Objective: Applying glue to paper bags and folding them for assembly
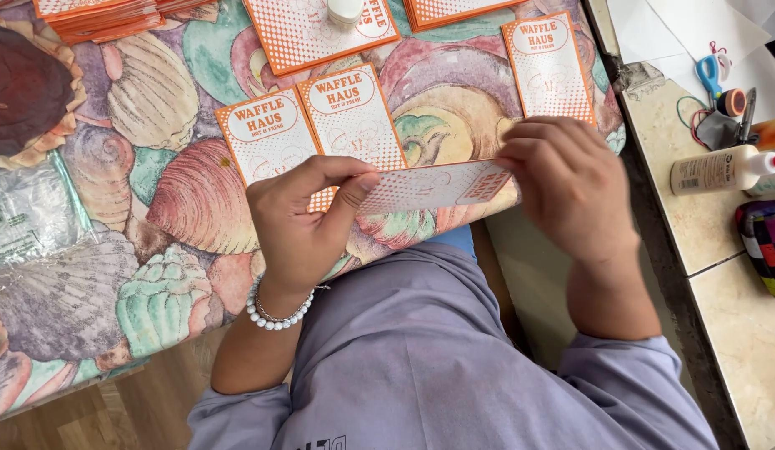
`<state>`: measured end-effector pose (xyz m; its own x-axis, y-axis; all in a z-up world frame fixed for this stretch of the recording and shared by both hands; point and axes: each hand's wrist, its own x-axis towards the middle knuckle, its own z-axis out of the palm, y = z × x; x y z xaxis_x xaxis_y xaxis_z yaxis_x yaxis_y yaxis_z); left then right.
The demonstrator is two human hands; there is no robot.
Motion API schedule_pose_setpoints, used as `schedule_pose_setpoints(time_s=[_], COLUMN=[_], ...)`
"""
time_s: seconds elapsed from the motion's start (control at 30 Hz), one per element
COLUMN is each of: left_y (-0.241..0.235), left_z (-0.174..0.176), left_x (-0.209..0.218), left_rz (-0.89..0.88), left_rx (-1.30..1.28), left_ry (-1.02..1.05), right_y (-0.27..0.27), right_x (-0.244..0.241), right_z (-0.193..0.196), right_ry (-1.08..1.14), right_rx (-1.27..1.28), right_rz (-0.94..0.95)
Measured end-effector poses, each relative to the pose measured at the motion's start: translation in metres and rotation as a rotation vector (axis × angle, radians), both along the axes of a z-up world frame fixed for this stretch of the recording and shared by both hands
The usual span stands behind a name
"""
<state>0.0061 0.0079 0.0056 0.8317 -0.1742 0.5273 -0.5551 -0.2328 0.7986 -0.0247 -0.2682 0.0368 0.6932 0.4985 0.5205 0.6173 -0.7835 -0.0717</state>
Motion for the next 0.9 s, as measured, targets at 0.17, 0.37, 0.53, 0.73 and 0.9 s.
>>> schedule_pose_setpoints(time_s=[0.17,0.37,0.53,0.73,0.9], left_y=[-0.001,-0.006,-0.057,-0.101,-0.132], left_z=[-0.004,-0.02,-0.079,-0.09,-0.091], left_x=[0.002,0.003,-0.001,-0.022,0.006], left_rz=[-0.01,0.05,0.0,-0.178,-0.284], left_rx=[-0.068,-0.224,-0.714,-0.769,-0.743], left_ry=[0.127,0.268,0.466,0.736,0.823], right_y=[-0.07,-0.07,0.008,-0.029,-0.14], right_x=[-0.029,-0.055,-0.053,-0.01,0.045], right_z=[-0.023,-0.077,-0.148,-0.112,-0.075], right_ry=[0.064,0.533,0.848,0.618,0.591], right_rx=[-0.053,0.72,1.62,1.805,1.045], right_rz=[-0.265,-0.42,0.083,-0.297,-0.236])
